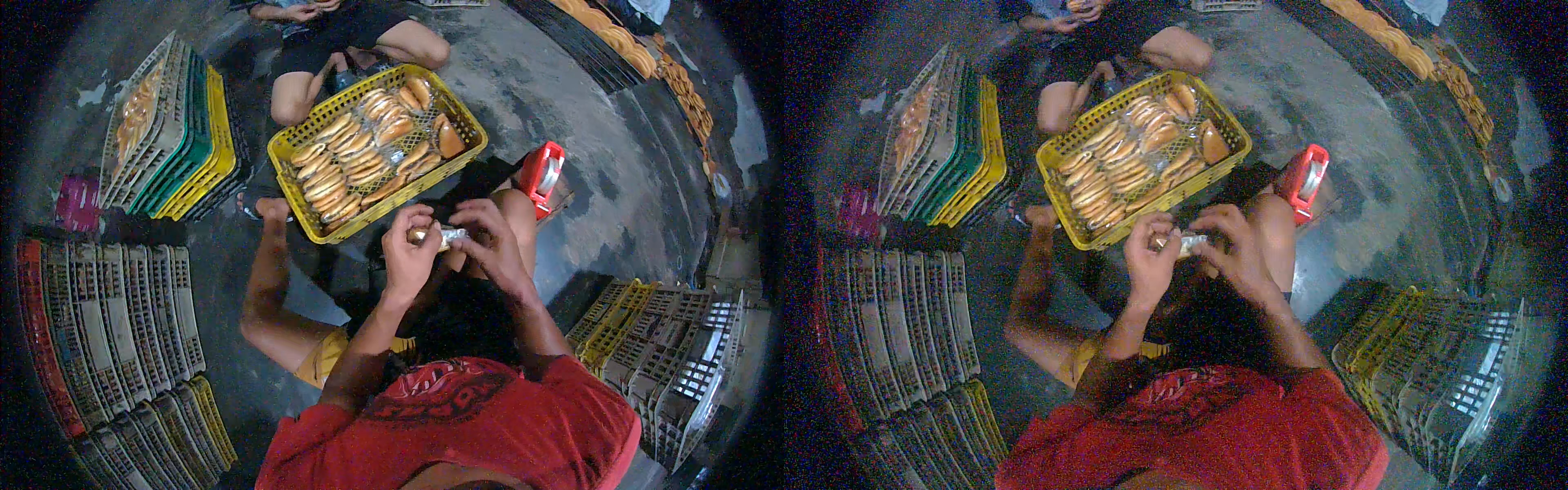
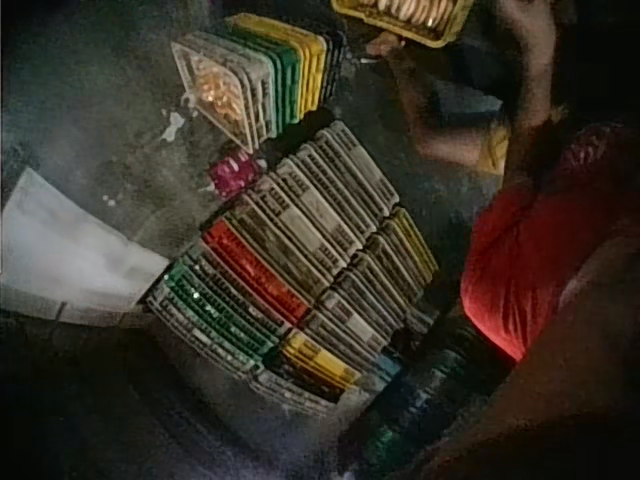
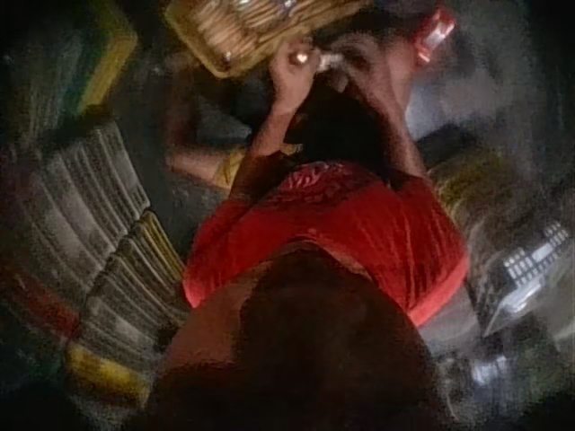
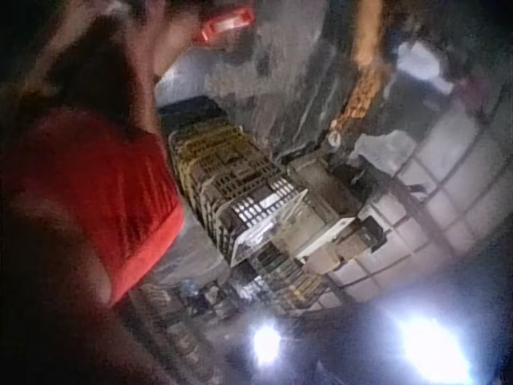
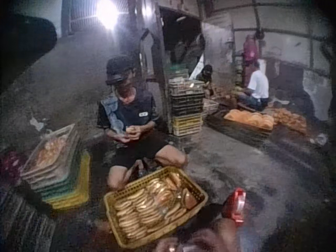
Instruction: The person sits on the floor and repeatedly picks round bread rolls from a yellow crate, places them into clear plastic bags, seals the bags, and stacks the packaged rolls back into the crate. The process continues with multiple rolls throughout the clip.
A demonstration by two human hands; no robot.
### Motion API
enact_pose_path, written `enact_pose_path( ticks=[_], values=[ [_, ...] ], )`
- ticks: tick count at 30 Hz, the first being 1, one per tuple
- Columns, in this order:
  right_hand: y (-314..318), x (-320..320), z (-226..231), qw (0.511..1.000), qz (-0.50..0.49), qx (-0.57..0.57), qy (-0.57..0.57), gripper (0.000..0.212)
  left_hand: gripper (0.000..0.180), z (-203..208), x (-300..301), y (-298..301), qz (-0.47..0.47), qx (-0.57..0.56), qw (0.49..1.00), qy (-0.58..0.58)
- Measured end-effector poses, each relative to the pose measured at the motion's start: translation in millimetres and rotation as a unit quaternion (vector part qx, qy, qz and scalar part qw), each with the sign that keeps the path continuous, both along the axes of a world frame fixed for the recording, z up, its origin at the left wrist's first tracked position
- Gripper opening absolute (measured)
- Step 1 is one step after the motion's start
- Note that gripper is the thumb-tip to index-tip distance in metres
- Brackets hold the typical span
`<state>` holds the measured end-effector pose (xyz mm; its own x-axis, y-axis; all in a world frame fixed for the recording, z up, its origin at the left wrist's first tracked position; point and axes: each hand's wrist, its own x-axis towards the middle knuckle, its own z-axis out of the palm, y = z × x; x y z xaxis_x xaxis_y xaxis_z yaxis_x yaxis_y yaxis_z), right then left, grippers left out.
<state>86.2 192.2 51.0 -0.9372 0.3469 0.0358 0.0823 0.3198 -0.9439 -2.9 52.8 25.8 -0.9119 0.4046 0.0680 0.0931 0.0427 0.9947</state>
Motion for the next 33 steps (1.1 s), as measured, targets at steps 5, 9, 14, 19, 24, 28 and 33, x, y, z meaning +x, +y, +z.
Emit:
enact_pose_path(
  ticks=[5, 9, 14, 19, 24, 28, 33],
  values=[
    [1, -21, -10, 0.999, 0.034, 0.001, -0.003, 0.027, 0.028, -26, -28, -15, -0.123, 0.084, 0.987, -0.06],
    [-5, -49, -38, 0.983, -0.094, 0.01, -0.159, 0.039, 0.032, -38, -38, -25, -0.153, -0.027, 0.975, -0.158],
    [-15, -57, -74, 0.985, -0.036, 0.09, -0.143, 0.065, 0.04, -89, -47, -12, -0.091, 0.182, 0.926, -0.318],
    [25, -78, -112, 0.986, -0.037, -0.122, -0.11, 0.062, 0.033, -183, -155, -1, 0.011, -0.471, 0.873, 0.124],
    [22, -139, -106, 0.993, 0.083, -0.079, 0.026, 0.058, 0.034, -314, -226, -39, -0.147, -0.6, 0.773, 0.144],
    [38, -188, -120, 0.993, 0.111, -0.013, 0.024, 0.051, 0.033, -336, -246, -13, -0.18, -0.534, 0.813, 0.145],
    [37, -217, -150, 0.991, 0.112, -0.066, -0.011, 0.048, 0.04, -347, -257, 17, -0.197, -0.403, 0.886, 0.121]
  ],
)
